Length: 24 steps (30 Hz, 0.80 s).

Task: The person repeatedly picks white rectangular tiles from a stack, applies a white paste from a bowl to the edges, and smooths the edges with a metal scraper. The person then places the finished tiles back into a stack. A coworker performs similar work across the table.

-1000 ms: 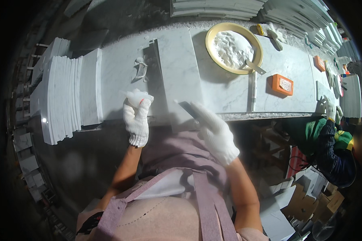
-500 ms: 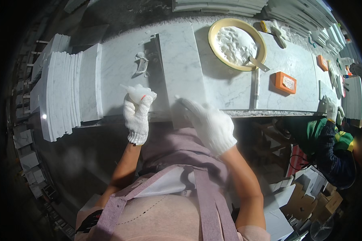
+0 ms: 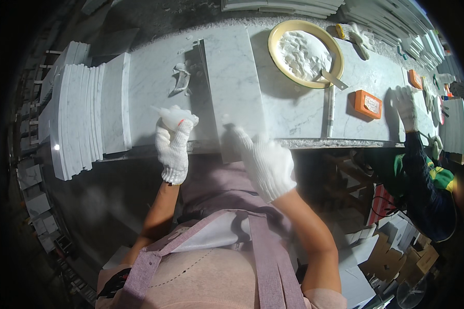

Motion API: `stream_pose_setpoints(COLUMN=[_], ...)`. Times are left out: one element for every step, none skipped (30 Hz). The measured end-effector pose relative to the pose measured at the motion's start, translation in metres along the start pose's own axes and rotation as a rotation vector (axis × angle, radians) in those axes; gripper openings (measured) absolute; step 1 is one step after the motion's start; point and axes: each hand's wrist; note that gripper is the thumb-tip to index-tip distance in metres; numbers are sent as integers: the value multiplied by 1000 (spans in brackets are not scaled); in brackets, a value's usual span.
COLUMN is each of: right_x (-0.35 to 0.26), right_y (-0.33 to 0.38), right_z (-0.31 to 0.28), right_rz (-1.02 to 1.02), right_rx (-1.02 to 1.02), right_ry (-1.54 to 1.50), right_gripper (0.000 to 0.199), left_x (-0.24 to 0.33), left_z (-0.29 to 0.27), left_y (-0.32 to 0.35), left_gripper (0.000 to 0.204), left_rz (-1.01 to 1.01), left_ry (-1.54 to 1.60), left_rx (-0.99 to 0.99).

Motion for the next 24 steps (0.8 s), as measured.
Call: stream_pose_setpoints(right_x=[-1,-1,0,0,-1,-1,-1,-2,-3,-4,-5,-7,-9,-10,-12,-9,-8,-7,-7,-7,-7,-7,-8,-11], right_y=[3,4,6,7,6,6,4,0,-4,-8,-11,-11,-9,-5,0,7,11,14,16,16,14,11,7,2], right_z=[1,0,-1,-3,-6,-9,-11,-14,-15,-15,-14,-11,-8,-5,-1,0,1,0,-1,-3,-6,-9,-12,-14], right_rz=[22,14,1,-12,23,-9,6,-22,20,20,-23,-16,2,28,66,43,30,18,34,25,21,17,13,20], right_rx=[-40,-25,-7,10,-44,40,53,117,71,77,144,103,83,51,-23,-65,-57,-56,-95,-53,-12,28,69,103], right_ry=[24,2,-19,-40,-45,-110,-158,-196,-184,-163,-134,-106,-43,28,111,45,47,55,71,23,-38,-98,-158,-161], right_gripper=[61,60,59,58,57,56,55,54,54,53,53,49,50,52,53,54,55,56,56,57,57,57,57,52], left_x=[0,1,1,2,3,4,4,5,6,7,9,10,11,12,14,14,15,15,15,15,15,16,16,16], left_z=[-1,0,0,0,1,2,3,4,5,6,5,5,4,2,0,-1,-3,-3,-3,-3,-2,0,1,3], left_y=[0,-1,-1,-1,-1,-1,-1,-1,-1,0,0,0,0,0,1,1,0,0,0,0,0,0,1,1], left_gripper=[46,46,46,47,47,47,47,47,47,47,47,47,47,47,46,46,47,47,48,47,47,46,46,45], left_rz=[-7,4,9,7,18,23,38,30,32,32,25,16,-3,4,-2,-11,-11,-16,-21,-16,-13,-9,-1,10], left_ry=[-11,7,15,14,22,21,11,13,6,-7,11,24,30,28,18,9,28,47,66,62,58,54,45,35], left_rx=[5,4,5,3,6,5,-1,-3,-10,-20,-12,-3,5,7,10,24,21,29,34,27,20,15,6,-3])
Point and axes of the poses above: each hand's wrist, its own y-axis away from the middle knuckle, its own z-axis out of the palm, x = y × z, and after that the axes turned 15 degrees about -x, right-handed
